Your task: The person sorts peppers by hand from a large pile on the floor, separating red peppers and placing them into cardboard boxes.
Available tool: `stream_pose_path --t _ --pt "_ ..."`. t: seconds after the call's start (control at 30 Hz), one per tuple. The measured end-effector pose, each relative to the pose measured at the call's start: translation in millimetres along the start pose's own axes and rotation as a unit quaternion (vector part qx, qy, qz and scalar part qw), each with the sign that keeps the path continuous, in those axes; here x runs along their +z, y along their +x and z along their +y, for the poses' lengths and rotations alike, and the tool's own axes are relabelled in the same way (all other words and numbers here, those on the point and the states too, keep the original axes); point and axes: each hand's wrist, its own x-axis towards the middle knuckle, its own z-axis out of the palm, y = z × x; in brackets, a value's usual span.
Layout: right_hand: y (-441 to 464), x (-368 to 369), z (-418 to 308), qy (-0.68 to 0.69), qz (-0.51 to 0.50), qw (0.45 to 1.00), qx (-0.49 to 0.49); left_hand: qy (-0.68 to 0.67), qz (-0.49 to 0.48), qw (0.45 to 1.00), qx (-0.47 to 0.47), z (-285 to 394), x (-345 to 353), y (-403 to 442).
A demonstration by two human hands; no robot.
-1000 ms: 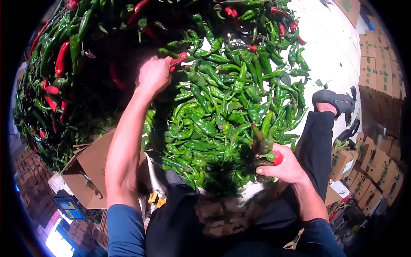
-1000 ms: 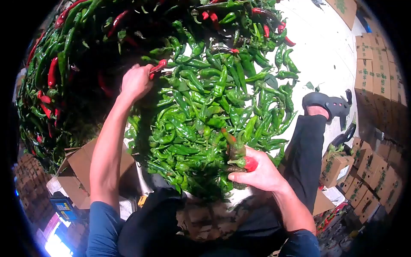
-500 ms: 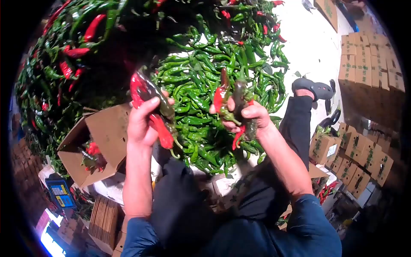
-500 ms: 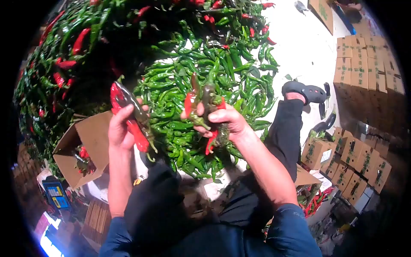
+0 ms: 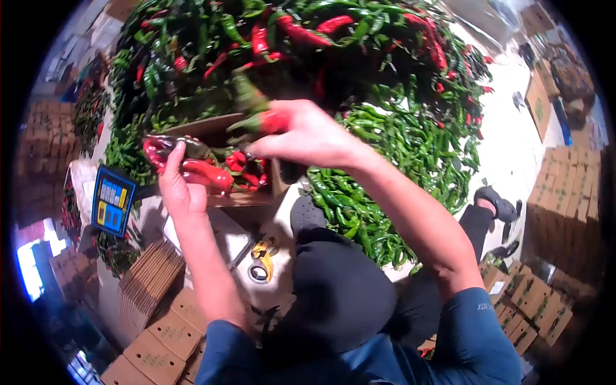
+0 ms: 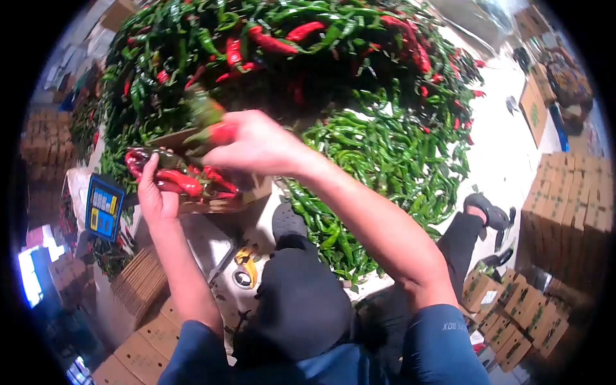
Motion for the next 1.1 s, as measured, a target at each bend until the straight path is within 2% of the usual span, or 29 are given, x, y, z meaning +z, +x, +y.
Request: stream_pose_path --t 0.03,0.07,0.13,0.17,0.2,0.27,0.3,0.33,0.37,0.4,0.43,0.57,0.63,0.67,0.73,0.8,0.83,0.87,0.93,1.07,1.1 --pt "17.5 19.7 -8.0 -0.174 0.004 0.984 -0.043 0.009 -0.019 1.0 0.003 0.1 -11.7 3.0" --pt "33.1 37.1 -11.8 -0.343 0.009 0.935 -0.088 0.005 -0.04 0.999 -0.001 -0.8 -20.5 4.2" --pt "57.9 62.5 -2.2 -0.401 -0.047 0.91 -0.087 0.042 0.038 0.998 -0.008 1.3 -41.0 2.2" --pt "66.6 61.7 0.9 -0.412 -0.14 0.9 -0.02 0.044 0.084 0.995 0.01 -2.5 -48.6 -3.2" --pt "70.1 58.5 15.7 -0.327 -0.168 0.93 0.001 0.032 0.141 0.989 0.027 -5.6 -48.2 -10.1" --pt "76.8 46.3 50.7 -0.183 -0.152 0.97 0.049 0.027 0.199 0.97 0.14 -16.0 -40.4 -24.5" --pt "75.9 41.6 60.1 -0.065 -0.122 0.985 0.104 0.054 0.2 0.961 0.183 -20.5 -34.6 -32.0" --pt "72.2 38.4 57.0 0.053 -0.088 0.982 0.16 0.073 0.169 0.967 0.177 -23.3 -32.7 -38.4" --pt "65.9 28.5 52.1 0.193 -0.106 0.958 0.183 0.093 0.136 0.972 0.169 -26.6 -31.5 -45.1" --pt "63.0 23.2 52.2 0.28 -0.129 0.934 0.178 0.113 0.1 0.976 0.158 -30.6 -30.6 -50.5" --pt "61.1 20.4 51.4 0.309 -0.136 0.925 0.174 0.111 0.074 0.982 0.134 -36.2 -30.3 -51.7" --pt "52.9 20.3 53.9 0.355 -0.159 0.904 0.179 0.079 -0.047 0.995 0.028 -42.6 1.5 -57.6" --pt "50.0 24.7 53.3 0.334 -0.186 0.904 0.191 -0.057 -0.285 0.955 -0.054 -42.3 -1.8 -37.3" --pt "49.7 26.5 53.7 0.324 -0.209 0.901 0.2 -0.083 -0.292 0.948 -0.093 -47.1 -7.6 -33.3" --pt "44.6 35.3 49.3 0.332 -0.191 0.895 0.228 -0.071 -0.208 0.969 -0.109 -44.5 -2.4 -32.4" --pt "43.6 38.8 53.5 0.371 -0.157 0.89 0.213 -0.067 -0.162 0.981 -0.083 -43.7 -0.8 -30.4" --pt "42.3 38.9 53.6 0.38 -0.108 0.895 0.207 -0.097 -0.145 0.984 -0.049 -47.0 -3.2 -27.1" --pt "43.7 31.5 67.0 0.398 -0.112 0.888 0.2 -0.122 -0.121 0.984 -0.043 -44.9 -5.1 -27.6" --pt "37.7 28.7 64.8 0.424 -0.044 0.886 0.184 -0.137 -0.081 0.986 -0.046 -43.0 -21.0 -25.9" --pt "21.2 19.9 76.2 0.435 0.017 0.879 0.192 -0.008 0.001 0.999 -0.041 -37.9 -33.7 -27.5" --pt "13.5 16.6 77.5 0.394 0.056 0.893 0.211 0.03 0.011 0.999 -0.026 -40.2 -34.8 -28.6"
